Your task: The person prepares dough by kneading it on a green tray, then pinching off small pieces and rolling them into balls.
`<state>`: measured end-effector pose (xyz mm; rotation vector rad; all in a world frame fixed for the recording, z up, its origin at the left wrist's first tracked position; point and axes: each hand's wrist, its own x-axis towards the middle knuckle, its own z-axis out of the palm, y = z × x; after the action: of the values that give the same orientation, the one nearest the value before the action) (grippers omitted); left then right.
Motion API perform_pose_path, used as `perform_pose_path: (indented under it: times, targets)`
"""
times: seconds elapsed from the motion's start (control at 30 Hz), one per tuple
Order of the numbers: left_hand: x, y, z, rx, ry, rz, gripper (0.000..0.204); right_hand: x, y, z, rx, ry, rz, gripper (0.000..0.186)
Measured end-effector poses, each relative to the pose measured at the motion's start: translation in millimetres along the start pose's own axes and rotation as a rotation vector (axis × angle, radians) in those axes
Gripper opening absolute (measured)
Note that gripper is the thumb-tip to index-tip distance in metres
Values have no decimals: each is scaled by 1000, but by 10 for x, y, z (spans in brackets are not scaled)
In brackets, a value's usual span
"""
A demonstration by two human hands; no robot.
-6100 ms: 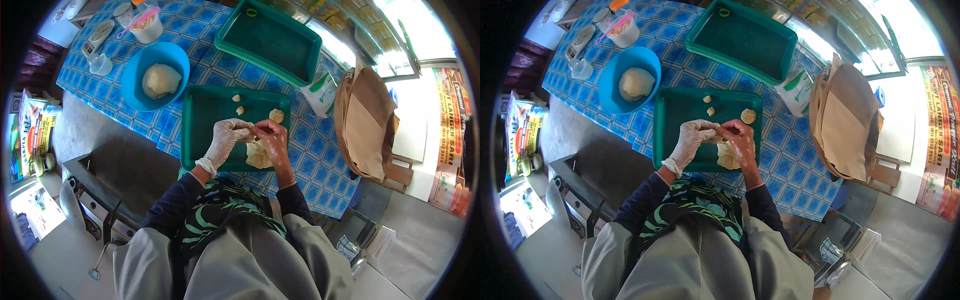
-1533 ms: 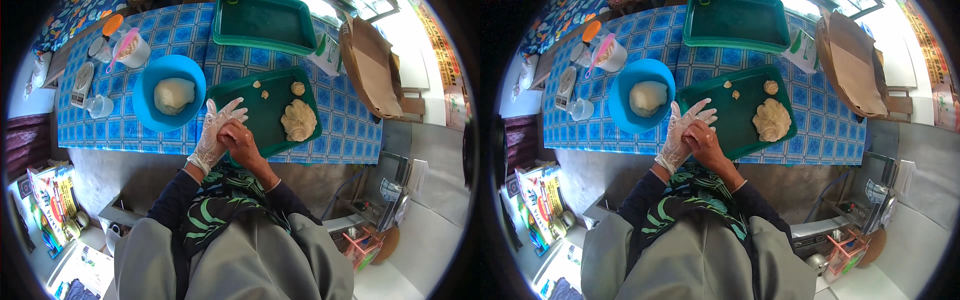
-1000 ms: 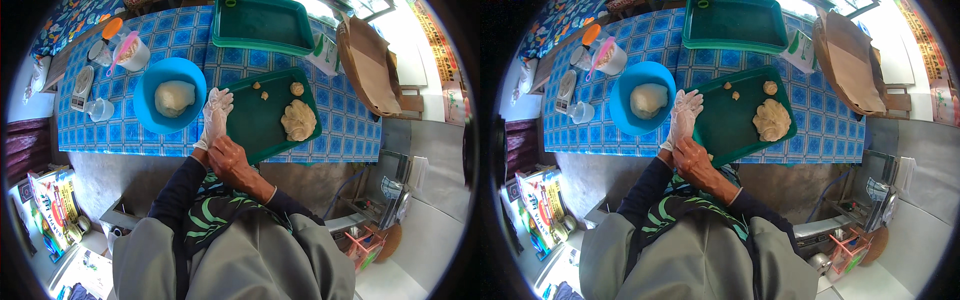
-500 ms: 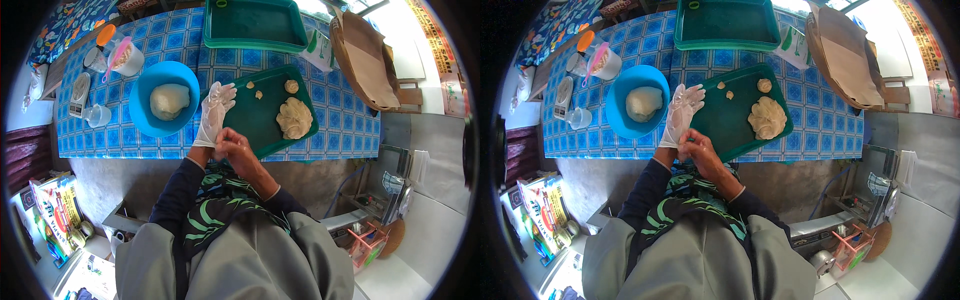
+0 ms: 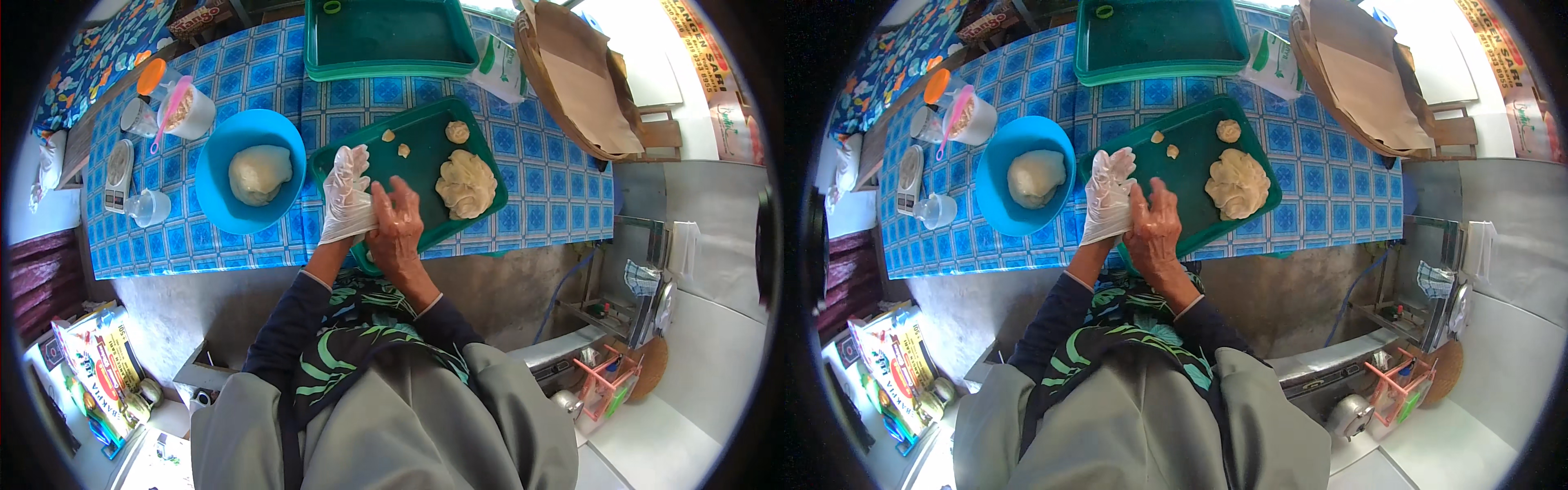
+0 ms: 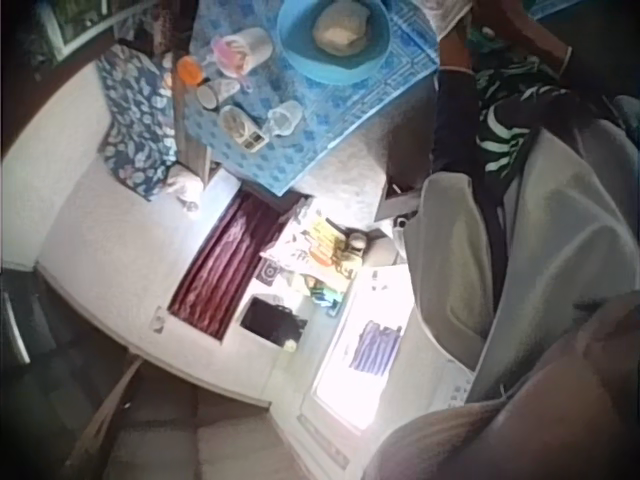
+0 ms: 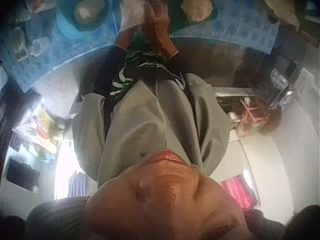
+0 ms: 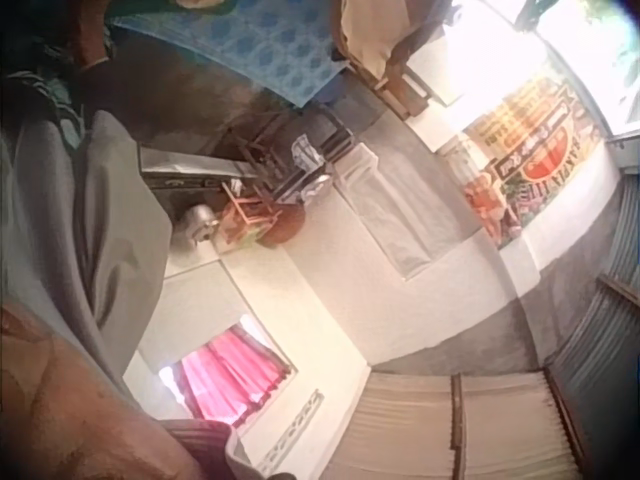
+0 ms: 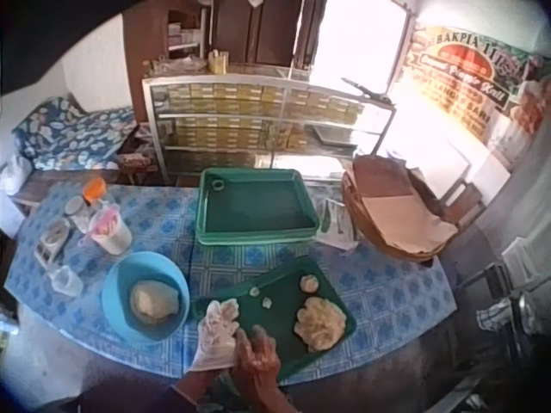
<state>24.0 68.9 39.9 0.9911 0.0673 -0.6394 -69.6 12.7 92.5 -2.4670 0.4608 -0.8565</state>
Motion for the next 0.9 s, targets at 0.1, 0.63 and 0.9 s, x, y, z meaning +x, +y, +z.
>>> perform_pose_path:
  times: [0.1,0.63,0.9]
  targets:
    - [-59,37,116,52,16,-126,75,-52,82,22,144,6,-52,44]
    - [-136,151,315,127,-180,-197,95,-17,118,-134,1269,-180,881,15]
    - [-107,25,170,46,-161,-211,94,128,163,-291,791,-535,573,32]
